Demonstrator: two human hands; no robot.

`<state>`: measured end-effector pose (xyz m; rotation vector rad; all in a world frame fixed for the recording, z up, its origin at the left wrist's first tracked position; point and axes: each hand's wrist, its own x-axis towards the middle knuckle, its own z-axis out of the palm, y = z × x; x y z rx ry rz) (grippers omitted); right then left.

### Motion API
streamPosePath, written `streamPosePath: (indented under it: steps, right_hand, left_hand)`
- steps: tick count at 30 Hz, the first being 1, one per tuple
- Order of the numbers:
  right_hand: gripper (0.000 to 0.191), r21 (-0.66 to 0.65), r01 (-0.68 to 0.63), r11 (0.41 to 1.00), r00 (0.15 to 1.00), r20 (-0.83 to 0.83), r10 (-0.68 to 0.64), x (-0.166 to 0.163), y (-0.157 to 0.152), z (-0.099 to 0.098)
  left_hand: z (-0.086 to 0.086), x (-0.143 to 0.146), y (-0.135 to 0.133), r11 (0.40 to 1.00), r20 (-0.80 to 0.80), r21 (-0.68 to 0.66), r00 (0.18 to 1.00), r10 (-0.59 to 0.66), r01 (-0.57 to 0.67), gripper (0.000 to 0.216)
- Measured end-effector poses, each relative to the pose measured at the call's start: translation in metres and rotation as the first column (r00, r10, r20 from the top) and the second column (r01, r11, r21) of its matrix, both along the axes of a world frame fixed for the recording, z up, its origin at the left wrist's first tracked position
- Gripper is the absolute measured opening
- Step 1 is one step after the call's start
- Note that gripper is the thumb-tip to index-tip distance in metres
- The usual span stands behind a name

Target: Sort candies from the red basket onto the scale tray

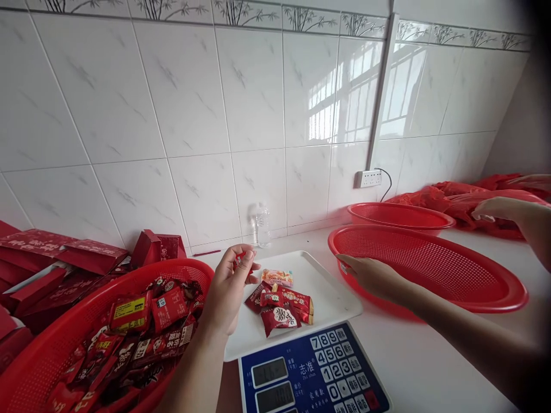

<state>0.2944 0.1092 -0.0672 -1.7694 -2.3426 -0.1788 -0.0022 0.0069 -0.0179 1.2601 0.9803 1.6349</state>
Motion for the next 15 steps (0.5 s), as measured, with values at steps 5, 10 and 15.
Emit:
streamPosePath:
  steps: [5, 10, 15]
  right_hand:
    - [0.05, -0.004, -0.112, 0.994, 0.993, -0.045, 0.111, -0.039, 0.006, 0.006]
    - [0.045, -0.064, -0.409, 0.91, 0.911, -0.093, 0.403, -0.094, 0.004, 0.009]
    - [0.046, -0.141, -0.49, 0.86, 0.87, -0.145, 0.471, -0.126, 0.008, 0.011]
  left_hand:
    - [0.002, 0.002, -0.001, 1.0, -0.002, -0.007, 1.0, -0.008, 0.008, 0.038]
    - [0.001, 0.002, -0.001, 1.0, -0.033, 0.016, 0.999, 0.0, 0.0, 0.036]
    - [0.001, 0.0, -0.001, 0.999, -0.09, 0.032, 0.996, -0.001, 0.004, 0.031]
